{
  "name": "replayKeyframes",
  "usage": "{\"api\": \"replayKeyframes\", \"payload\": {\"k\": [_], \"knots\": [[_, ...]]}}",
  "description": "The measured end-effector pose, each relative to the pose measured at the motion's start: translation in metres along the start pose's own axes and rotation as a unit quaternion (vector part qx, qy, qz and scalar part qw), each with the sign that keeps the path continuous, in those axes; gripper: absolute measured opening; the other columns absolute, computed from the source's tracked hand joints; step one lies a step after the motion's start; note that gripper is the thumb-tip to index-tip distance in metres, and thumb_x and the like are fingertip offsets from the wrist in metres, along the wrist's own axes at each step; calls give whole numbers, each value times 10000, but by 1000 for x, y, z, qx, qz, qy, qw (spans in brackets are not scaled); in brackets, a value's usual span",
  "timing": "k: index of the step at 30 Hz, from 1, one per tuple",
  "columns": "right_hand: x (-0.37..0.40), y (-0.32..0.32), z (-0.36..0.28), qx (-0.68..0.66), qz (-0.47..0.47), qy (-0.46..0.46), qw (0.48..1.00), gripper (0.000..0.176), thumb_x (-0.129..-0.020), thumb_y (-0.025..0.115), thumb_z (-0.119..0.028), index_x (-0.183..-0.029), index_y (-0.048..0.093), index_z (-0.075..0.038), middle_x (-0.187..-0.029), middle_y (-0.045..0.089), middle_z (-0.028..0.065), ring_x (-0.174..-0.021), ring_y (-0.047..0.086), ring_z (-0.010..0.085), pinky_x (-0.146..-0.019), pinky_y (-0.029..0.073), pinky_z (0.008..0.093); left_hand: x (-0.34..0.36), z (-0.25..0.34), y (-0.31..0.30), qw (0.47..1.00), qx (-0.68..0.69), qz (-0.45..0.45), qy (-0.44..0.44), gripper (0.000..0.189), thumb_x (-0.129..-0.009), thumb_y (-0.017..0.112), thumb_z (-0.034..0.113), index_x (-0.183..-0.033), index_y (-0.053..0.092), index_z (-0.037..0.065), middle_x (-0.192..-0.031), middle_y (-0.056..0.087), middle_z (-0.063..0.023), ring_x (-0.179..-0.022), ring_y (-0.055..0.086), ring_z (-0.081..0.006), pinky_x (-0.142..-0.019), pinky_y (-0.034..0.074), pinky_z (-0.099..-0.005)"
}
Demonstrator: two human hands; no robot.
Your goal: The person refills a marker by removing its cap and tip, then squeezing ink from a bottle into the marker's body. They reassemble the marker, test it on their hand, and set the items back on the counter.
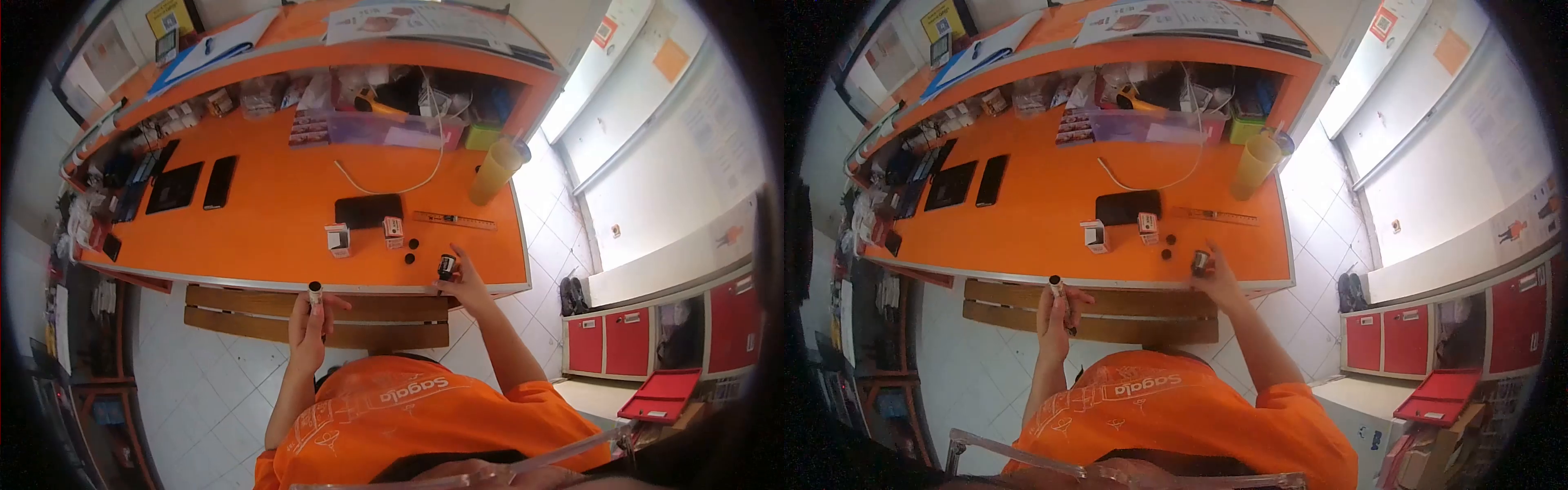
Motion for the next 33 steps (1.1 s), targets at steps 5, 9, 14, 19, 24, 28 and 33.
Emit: {"api": "replayKeyframes", "payload": {"k": [5,9,14,19,24,28,33], "knots": [[-37,-23,-29,292,-52,-80,952,780,-655,680,-33,-1295,236,-73,-894,509,103,-743,535,184,-677,451,302,1,-6,2,1000,-4,15,-4,187,-930,334,186,-959,455,46,-875,606,-114,-504,341,-21,-467,301,-157],[-65,-16,-41,496,-125,-48,858,519,-670,650,-90,-1134,418,-73,-867,569,106,-810,556,256,-684,431,384,0,-5,2,999,-22,35,-11,232,-921,345,261,-938,476,70,-820,609,-109,-492,353,-29,-451,289,-169],[-70,9,-48,745,-163,26,646,335,-738,600,-289,-1009,555,-99,-974,603,104,-974,546,283,-876,271,589,-3,-2,-5,1000,9,8,4,213,-931,347,209,-983,455,32,-876,603,-113,-510,350,-33,-491,315,-170],[-60,36,-66,851,-168,-49,495,477,-723,632,-392,-1097,534,-112,-1074,570,84,-1070,495,245,-891,241,613,-9,13,-12,1000,7,-16,23,213,-929,347,202,-999,451,30,-884,598,-109,-529,367,-34,-494,318,-171],[-22,31,-193,397,-94,-296,863,728,-754,586,-467,-1350,278,-184,-1341,319,137,-1226,330,291,-960,191,608,-21,20,-23,998,30,-37,42,187,-923,340,175,-983,447,34,-882,594,-112,-538,358,-37,-492,317,-175],[40,63,-222,-451,-251,-202,832,765,-788,187,-701,-1393,89,-242,-1437,98,147,-1315,117,341,-990,141,603,-37,22,-17,996,40,-63,49,179,-921,324,163,-971,448,44,-878,588,-114,-541,344,-37,-498,310,-176],[59,109,-209,-527,-283,-183,780,754,-794,201,-694,-1392,98,-246,-1442,35,152,-1322,66,346,-998,101,605,-47,33,3,990,27,-123,57,187,-921,320,180,-970,450,55,-888,586,-104,-542,345,-42,-503,310,-180]]}}
Point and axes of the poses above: each hand's wrist, its own x-axis away from the middle knuckle, its own y-axis out of the palm, z = x × y, the point moved 9 cm from there along -x, towards the middle knuckle
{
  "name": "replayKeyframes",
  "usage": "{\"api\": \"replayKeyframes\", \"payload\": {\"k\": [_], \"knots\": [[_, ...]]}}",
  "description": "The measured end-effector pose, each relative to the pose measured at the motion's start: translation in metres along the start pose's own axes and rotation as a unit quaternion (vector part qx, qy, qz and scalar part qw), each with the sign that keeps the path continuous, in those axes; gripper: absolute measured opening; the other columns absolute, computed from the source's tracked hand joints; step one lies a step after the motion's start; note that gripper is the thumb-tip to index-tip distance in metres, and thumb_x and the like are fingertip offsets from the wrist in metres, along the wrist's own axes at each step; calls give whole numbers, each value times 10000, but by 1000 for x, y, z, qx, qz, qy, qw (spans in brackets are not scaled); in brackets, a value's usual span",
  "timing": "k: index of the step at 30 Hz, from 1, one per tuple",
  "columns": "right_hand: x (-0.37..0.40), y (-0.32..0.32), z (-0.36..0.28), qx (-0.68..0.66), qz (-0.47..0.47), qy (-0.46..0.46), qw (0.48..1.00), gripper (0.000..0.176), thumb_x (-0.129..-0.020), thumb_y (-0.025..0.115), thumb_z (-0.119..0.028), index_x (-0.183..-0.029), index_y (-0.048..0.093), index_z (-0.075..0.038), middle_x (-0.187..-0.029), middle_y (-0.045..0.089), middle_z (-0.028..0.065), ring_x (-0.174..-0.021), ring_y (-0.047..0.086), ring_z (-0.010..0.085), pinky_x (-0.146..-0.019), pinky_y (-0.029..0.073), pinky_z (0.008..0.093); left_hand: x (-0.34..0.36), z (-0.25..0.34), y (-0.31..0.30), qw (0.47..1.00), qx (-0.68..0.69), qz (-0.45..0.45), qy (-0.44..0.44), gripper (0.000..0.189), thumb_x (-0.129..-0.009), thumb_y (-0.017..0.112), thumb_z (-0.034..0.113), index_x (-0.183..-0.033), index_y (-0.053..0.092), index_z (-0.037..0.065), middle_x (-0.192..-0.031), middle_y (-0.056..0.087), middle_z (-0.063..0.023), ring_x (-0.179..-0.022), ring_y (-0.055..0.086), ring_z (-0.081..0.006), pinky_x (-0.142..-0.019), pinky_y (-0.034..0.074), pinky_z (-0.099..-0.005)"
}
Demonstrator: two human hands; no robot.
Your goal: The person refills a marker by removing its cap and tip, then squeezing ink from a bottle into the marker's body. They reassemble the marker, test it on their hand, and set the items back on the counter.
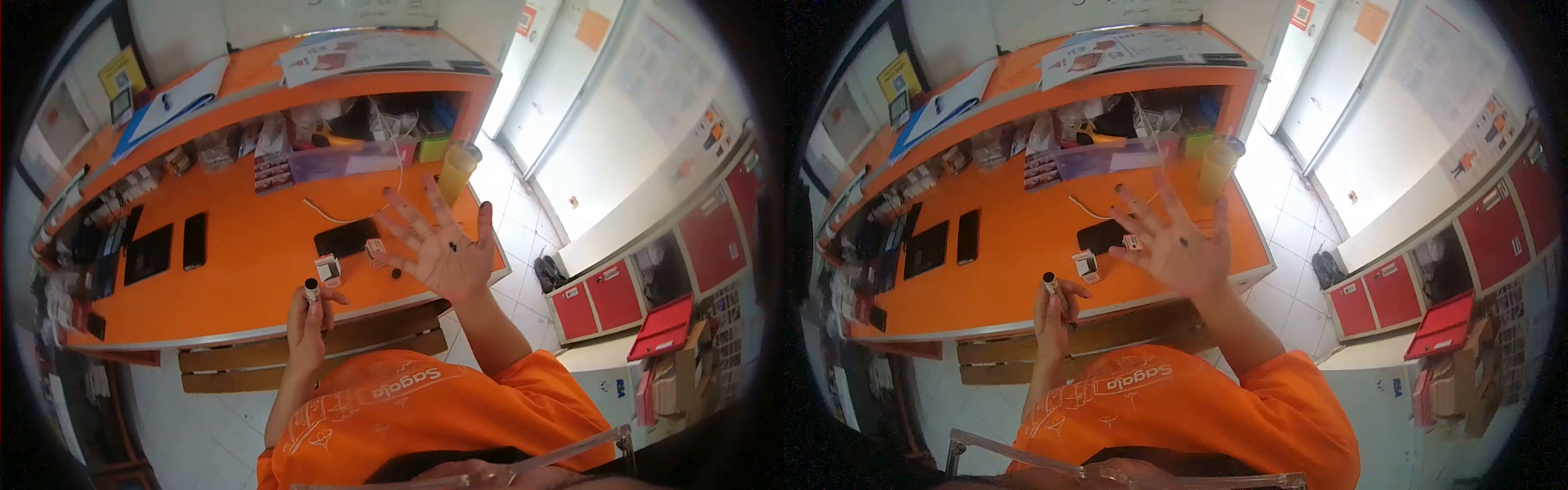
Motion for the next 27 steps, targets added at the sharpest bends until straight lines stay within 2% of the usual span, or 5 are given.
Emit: {"api": "replayKeyframes", "payload": {"k": [6,9,13,18,27], "knots": [[7,-36,0,156,24,-4,988,697,-840,259,-617,-1368,199,-166,-1377,231,176,-1242,285,299,-971,257,507,-9,-4,1,999,6,-45,18,201,-920,325,202,-976,457,61,-892,586,-97,-542,355,-49,-498,312,-186],[29,-98,-21,533,152,-18,832,538,-889,394,-452,-1260,388,-62,-1142,518,142,-983,526,207,-851,414,342,-11,-4,-3,999,14,-45,24,212,-921,326,216,-977,459,61,-890,586,-97,-541,358,-50,-489,308,-187],[64,-178,-18,494,341,72,797,406,-868,498,-319,-1154,485,-31,-1036,556,121,-877,557,178,-786,445,313,-10,-6,-10,999,8,-38,18,222,-922,327,229,-980,462,63,-891,587,-100,-536,357,-48,-473,300,-189],[60,-192,6,854,217,83,466,347,-732,626,-137,-1017,528,33,-961,539,172,-824,571,267,-725,462,334,-11,-11,-13,999,0,-46,14,216,-919,331,228,-983,463,69,-897,589,-100,-538,364,-47,-474,293,-188],[39,-178,7,867,225,-32,443,254,-728,602,-68,-968,548,-3,-942,531,178,-816,566,307,-679,474,360,0,-16,-34,1000,1,15,0,217,-912,346,249,-947,468,73,-869,591,-116,-539,376,-57,-473,296,-188]]}}
Point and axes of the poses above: each hand's wrist, its own x-axis away from the middle knuckle, its own y-axis out of the palm, z = x × y, the point moved 9 cm from there along -x, towards the middle knuckle
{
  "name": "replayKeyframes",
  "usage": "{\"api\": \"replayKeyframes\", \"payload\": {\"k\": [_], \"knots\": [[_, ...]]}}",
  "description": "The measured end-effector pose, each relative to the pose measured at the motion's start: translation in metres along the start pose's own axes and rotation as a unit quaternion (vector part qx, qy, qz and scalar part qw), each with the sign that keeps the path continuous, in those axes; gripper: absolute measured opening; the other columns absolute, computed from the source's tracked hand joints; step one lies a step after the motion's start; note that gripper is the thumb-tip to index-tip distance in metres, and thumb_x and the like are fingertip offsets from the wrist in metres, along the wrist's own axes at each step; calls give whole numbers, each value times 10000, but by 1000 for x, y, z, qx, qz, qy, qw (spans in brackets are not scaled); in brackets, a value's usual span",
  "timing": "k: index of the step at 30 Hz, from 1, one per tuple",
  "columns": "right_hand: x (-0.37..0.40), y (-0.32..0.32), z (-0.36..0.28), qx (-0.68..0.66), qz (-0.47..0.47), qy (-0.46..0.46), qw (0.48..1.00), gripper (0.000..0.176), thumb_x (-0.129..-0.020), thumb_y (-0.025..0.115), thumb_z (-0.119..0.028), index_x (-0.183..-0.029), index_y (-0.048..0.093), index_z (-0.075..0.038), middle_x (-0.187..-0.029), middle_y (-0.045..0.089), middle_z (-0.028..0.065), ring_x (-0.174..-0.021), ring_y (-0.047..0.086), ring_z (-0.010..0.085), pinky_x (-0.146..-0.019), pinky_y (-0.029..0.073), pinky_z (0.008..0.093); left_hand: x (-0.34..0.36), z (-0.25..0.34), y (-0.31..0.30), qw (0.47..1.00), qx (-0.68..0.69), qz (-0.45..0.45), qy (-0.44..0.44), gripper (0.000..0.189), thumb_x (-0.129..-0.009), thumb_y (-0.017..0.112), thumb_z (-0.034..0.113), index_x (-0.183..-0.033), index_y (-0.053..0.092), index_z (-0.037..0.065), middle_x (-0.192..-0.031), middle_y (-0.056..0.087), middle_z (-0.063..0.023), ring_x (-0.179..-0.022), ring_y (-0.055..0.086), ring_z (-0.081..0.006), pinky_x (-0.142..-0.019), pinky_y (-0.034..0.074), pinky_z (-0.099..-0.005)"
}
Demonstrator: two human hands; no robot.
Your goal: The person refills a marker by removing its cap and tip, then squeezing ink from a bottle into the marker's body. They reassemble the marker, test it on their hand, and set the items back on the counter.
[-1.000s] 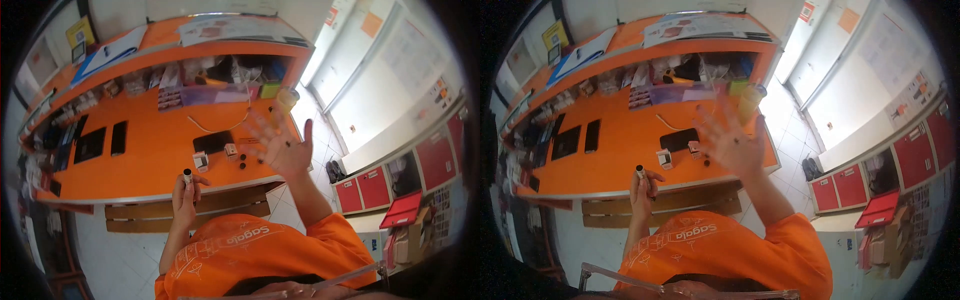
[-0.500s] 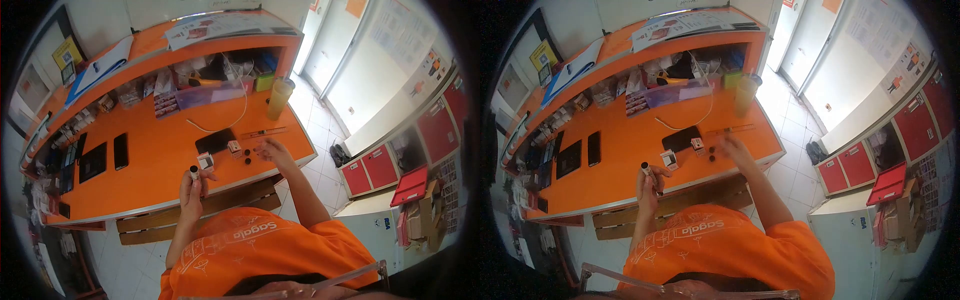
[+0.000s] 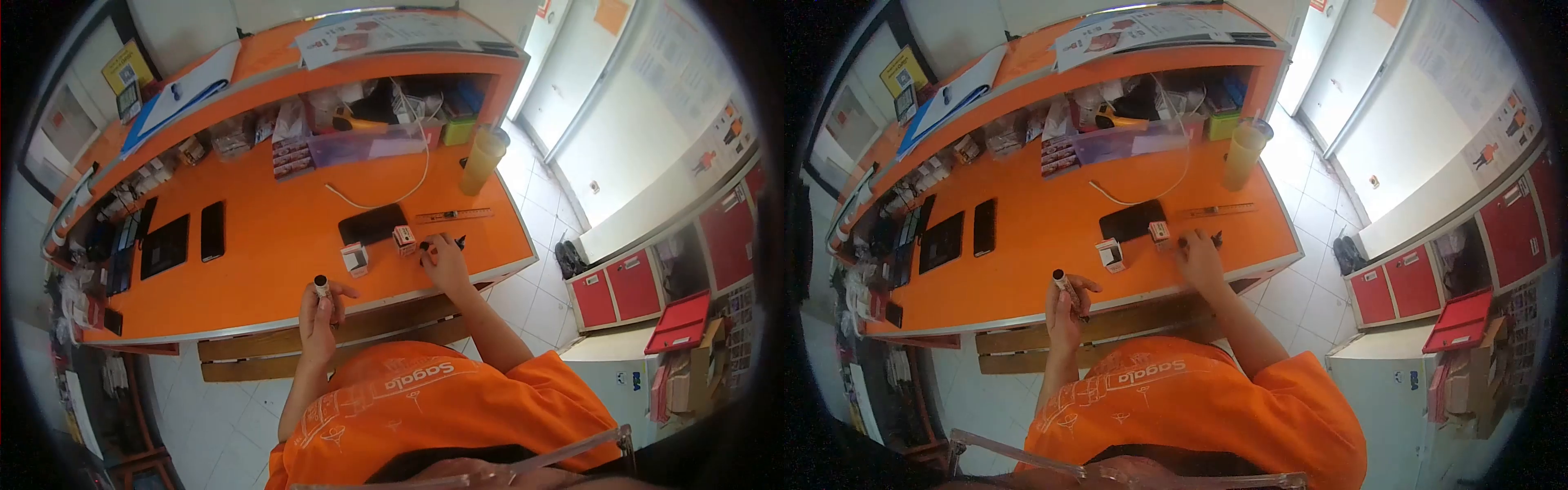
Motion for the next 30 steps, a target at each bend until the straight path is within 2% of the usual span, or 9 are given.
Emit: {"api": "replayKeyframes", "payload": {"k": [6,8,11,13,17,20,22,25,30], "knots": [[-21,-72,-49,-105,78,-46,990,171,-741,572,-4,-912,559,-1,-906,559,120,-704,591,203,-545,472,286,15,-4,-14,998,-3,51,-30,285,-869,411,346,-927,477,75,-848,595,-137,-530,396,-74,-462,307,-205],[-47,-95,-10,-112,94,-20,989,188,-734,586,-11,-922,585,-17,-872,574,110,-717,586,184,-589,475,282,21,-5,-19,998,0,62,-34,300,-860,423,363,-927,477,75,-844,595,-138,-528,395,-75,-462,306,-207],[-93,-108,25,-12,17,-26,999,214,-716,610,-17,-930,611,-21,-846,590,117,-733,588,196,-638,476,289,27,-3,-23,997,6,77,-32,283,-849,429,344,-924,476,75,-841,595,-143,-524,392,-75,-461,300,-206],[-104,-65,58,89,-184,-3,979,224,-709,633,-44,-931,627,-14,-849,597,111,-738,579,202,-673,470,289,31,-4,-18,998,23,46,-44,213,-874,371,253,-951,456,74,-901,594,-125,-562,359,-62,-501,287,-189],[-110,-30,96,59,-216,-46,973,238,-699,652,-56,-930,625,-5,-872,599,107,-724,564,203,-662,470,287,40,-4,-20,997,2,61,-37,191,-877,361,224,-946,453,71,-901,596,-132,-578,364,-61,-512,291,-195],[-109,-49,59,38,-205,18,978,237,-722,629,-87,-947,613,-16,-941,575,147,-817,573,251,-731,470,338,45,-1,-29,991,-34,118,-50,194,-849,408,235,-921,462,62,-888,586,-131,-587,416,-76,-521,320,-209],[-99,-79,8,-41,-116,8,992,221,-724,632,-82,-933,614,-15,-940,577,137,-813,574,250,-732,468,337,50,-3,-35,988,-24,144,-41,131,-882,414,101,-978,462,26,-966,554,-105,-685,450,-85,-625,358,-210],[-82,-68,-19,-11,-143,-55,988,208,-724,625,-67,-924,616,-13,-934,581,127,-811,574,252,-718,472,331,51,1,-37,988,-73,132,44,112,-866,457,40,-971,486,10,-993,510,-93,-792,515,-129,-766,396,-254],[-94,-69,2,33,-106,-51,993,220,-712,637,-74,-924,619,-16,-920,589,114,-814,575,255,-729,471,326,51,16,-35,978,-142,149,31,117,-841,490,-4,-956,511,-1,-970,492,-88,-879,530,-167,-858,385,-297]]}}
Point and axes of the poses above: each hand's wrist, its own x-axis away from the middle knuckle, its own y-axis out of the palm, z = x × y, the point moved 9 cm from there along -x, towards the middle knuckle
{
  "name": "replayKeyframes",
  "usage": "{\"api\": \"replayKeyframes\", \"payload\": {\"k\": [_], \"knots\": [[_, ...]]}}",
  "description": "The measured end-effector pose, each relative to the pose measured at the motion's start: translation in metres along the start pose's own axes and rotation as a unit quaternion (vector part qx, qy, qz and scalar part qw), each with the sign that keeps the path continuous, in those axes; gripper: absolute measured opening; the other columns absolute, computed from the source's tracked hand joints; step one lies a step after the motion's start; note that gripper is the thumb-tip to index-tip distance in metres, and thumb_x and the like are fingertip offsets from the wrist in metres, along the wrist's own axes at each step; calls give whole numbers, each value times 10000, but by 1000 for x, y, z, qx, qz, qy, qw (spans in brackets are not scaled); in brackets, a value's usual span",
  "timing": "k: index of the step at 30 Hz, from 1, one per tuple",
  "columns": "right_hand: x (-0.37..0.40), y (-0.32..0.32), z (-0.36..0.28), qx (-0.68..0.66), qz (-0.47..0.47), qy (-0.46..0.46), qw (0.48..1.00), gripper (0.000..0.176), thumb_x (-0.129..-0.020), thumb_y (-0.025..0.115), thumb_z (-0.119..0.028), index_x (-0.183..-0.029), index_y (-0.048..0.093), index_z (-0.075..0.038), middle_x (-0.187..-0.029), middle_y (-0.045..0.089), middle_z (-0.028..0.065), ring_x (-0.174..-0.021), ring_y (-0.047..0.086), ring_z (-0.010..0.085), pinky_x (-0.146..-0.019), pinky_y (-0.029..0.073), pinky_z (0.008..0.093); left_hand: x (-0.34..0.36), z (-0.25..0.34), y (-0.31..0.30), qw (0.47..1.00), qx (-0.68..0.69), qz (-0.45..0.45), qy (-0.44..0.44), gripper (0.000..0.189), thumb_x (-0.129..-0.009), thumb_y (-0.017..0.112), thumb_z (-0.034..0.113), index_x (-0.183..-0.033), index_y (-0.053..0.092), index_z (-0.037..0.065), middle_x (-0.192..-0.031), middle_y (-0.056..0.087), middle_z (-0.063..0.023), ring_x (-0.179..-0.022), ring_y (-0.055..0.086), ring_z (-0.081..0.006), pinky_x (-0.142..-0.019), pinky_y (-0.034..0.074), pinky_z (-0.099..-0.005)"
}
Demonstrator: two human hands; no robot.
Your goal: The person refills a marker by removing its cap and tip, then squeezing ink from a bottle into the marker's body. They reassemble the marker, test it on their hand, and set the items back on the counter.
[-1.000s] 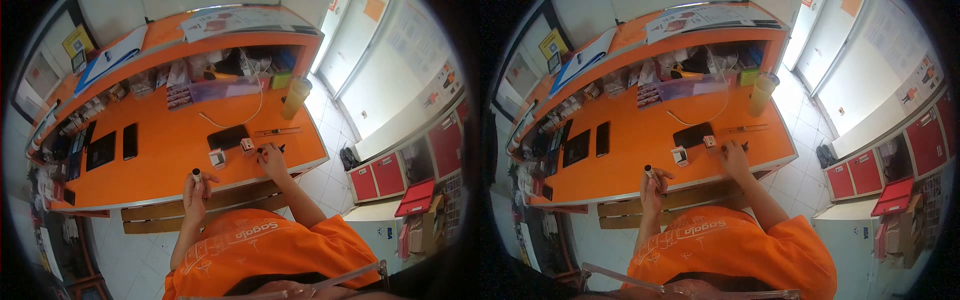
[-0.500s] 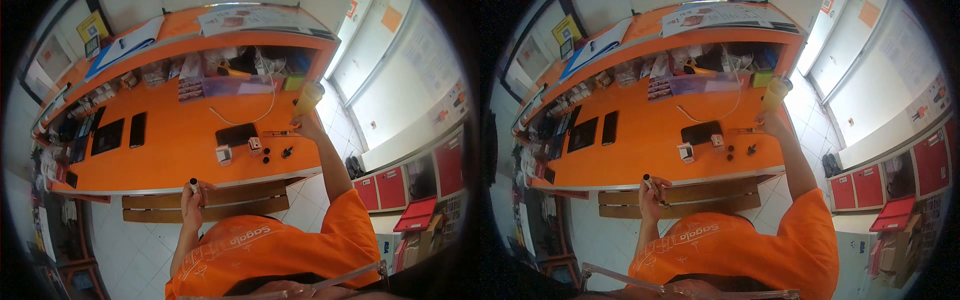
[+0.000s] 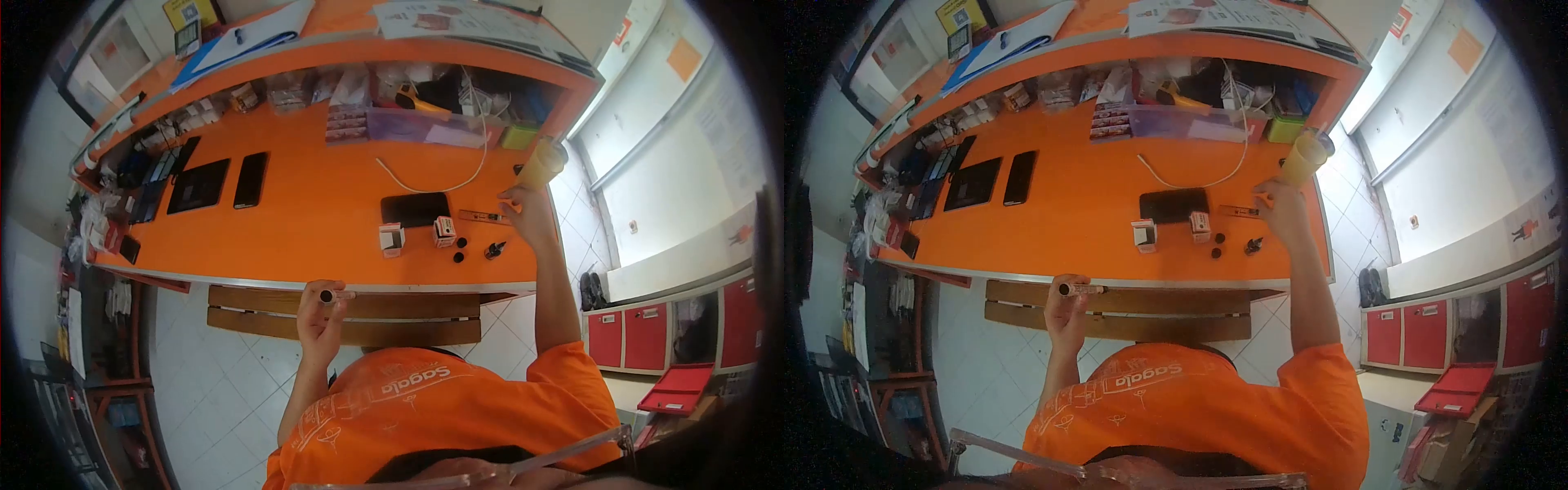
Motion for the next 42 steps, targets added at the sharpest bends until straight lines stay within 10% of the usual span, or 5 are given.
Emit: {"api": "replayKeyframes", "payload": {"k": [4,17,24,28,42], "knots": [[-22,43,78,35,-155,30,987,344,-644,712,-106,-965,615,-26,-925,594,111,-837,578,245,-769,460,335,6,-14,1,999,37,-15,-7,135,-824,517,-13,-958,522,-8,-942,490,-84,-844,535,-165,-847,398,-309],[-26,95,147,-10,-197,16,980,322,-637,714,-86,-921,595,11,-845,591,147,-830,577,269,-724,454,337,6,-18,11,998,56,-16,-10,124,-822,530,-22,-945,522,-13,-946,483,-88,-791,527,-145,-694,458,-255],[-1,-24,-33,-12,-65,-82,994,181,-705,636,-21,-865,579,39,-871,594,120,-811,584,222,-694,470,301,-5,-10,36,994,18,-97,45,195,-821,532,-5,-1016,531,10,-920,494,-88,-849,521,-161,-699,461,-277],[72,-29,-180,104,-65,-358,926,211,-689,642,-56,-885,577,-19,-911,572,75,-879,540,226,-813,415,328,-11,5,69,987,1,-152,53,188,-797,577,17,-983,564,-2,-827,501,-74,-757,512,-133,-626,421,-240],[103,-30,-242,174,-66,-450,873,204,-710,538,-67,-904,575,-14,-908,541,67,-891,517,218,-840,406,324,-25,17,91,967,-27,-240,78,205,-821,539,17,-1023,542,-18,-879,477,-71,-740,482,-121,-595,394,-209]]}}
Point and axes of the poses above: each hand's wrist, its own x-axis away from the middle knuckle, its own y-axis out of the palm, z = x × y, the point moved 9 cm from there along -x, towards the middle knuckle
